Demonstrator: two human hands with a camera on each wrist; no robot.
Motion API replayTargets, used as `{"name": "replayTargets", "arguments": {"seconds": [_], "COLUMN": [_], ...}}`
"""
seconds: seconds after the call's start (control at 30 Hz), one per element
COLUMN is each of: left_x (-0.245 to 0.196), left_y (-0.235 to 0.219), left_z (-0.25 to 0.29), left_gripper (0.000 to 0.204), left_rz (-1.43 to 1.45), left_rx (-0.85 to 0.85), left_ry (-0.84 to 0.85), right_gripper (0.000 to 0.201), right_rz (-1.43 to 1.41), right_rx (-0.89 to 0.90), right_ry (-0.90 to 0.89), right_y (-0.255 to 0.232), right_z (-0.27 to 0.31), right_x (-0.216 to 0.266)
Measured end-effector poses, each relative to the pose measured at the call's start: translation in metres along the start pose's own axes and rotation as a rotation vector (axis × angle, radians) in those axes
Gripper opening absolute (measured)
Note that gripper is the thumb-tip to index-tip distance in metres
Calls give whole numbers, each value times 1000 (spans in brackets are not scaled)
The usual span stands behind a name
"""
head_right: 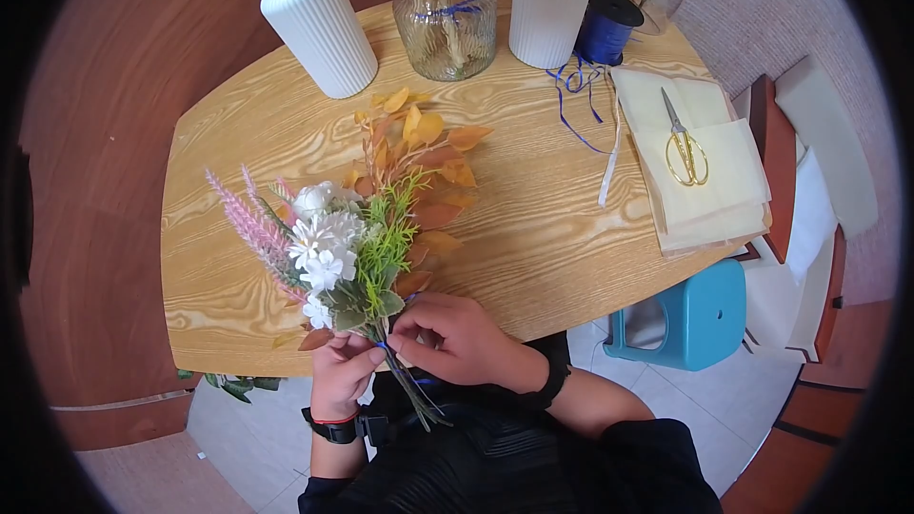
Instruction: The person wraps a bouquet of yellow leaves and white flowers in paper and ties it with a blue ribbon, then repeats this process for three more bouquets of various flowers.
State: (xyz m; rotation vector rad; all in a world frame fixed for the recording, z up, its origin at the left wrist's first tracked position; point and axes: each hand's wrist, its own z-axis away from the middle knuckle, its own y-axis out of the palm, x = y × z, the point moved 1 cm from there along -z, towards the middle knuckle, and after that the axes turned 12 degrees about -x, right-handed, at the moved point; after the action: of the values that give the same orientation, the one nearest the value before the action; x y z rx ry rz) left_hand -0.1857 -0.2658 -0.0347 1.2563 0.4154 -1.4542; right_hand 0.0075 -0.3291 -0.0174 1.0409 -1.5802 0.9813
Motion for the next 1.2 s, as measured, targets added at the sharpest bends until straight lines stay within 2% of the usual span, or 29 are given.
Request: {"name": "replayTargets", "arguments": {"seconds": [0.43,0.53,0.73,0.93,1.03,1.2], "left_x": [3,-4,0,-1,0,-1], "left_y": [-4,6,2,1,1,7], "left_z": [-1,0,-2,-2,-3,-4], "left_gripper": [47,51,51,38,26,19], "left_rz": [2,22,21,-17,-38,-54], "left_rx": [6,-76,-28,-3,-8,-13], "left_ry": [-8,-36,-29,-11,18,98], "right_gripper": [11,11,9,10,10,11], "right_rz": [16,17,22,29,43,60], "right_rx": [33,26,-28,-38,-29,-14], "right_ry": [2,4,-16,-32,-46,-45], "right_y": [-2,-1,1,1,0,0], "right_z": [-2,-1,-1,-1,0,1], "right_x": [5,4,2,1,0,-2]}}
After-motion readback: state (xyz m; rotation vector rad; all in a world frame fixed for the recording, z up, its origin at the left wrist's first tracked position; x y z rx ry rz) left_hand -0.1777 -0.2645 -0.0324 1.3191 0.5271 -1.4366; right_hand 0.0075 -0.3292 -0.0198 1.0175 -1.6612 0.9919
